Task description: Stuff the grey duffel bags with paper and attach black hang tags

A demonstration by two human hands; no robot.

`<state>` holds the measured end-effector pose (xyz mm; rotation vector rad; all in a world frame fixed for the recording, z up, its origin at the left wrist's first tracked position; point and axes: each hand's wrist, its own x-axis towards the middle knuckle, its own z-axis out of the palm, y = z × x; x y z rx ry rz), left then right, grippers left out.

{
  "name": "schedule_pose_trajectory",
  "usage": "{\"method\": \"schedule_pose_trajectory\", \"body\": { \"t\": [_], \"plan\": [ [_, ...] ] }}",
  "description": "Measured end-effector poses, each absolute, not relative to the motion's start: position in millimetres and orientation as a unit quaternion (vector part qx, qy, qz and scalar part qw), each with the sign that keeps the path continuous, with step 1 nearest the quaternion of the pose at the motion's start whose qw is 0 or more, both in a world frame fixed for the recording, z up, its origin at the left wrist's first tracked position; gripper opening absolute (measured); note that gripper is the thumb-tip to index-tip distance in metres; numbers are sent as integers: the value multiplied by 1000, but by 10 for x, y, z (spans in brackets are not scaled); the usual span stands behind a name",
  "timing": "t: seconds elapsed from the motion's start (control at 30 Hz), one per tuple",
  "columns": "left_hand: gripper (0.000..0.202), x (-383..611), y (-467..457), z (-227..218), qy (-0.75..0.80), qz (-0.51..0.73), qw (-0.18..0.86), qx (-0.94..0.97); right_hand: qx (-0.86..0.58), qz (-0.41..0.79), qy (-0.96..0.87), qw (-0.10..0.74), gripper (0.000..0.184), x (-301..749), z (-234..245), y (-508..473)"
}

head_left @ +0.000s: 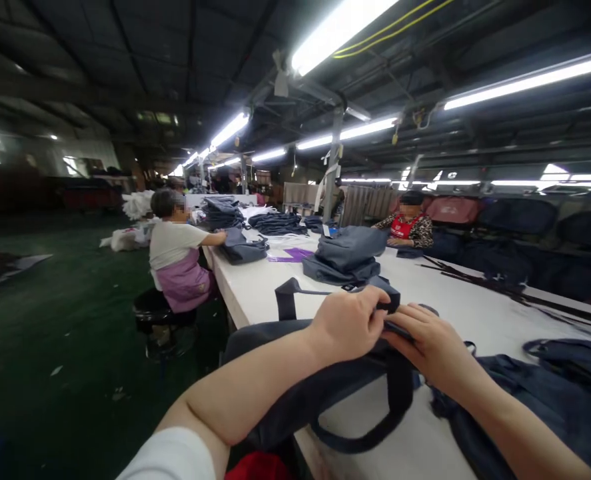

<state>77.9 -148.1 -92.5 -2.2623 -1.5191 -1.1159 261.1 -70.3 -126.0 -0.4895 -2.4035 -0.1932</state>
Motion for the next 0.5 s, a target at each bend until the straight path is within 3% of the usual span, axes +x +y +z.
{"method": "schedule_pose_trajectory", "body": {
  "t": [0.27,0.5],
  "plan": [
    [16,85,-1706,-1236,-590,-415,63,-690,-216,-60,-908,355,33,2554,-1289,-337],
    [30,-1168,-2461,-2501,-788,-456,15,-414,-243,-36,-908,340,31,2441,-1302,-138]
  ]
}}
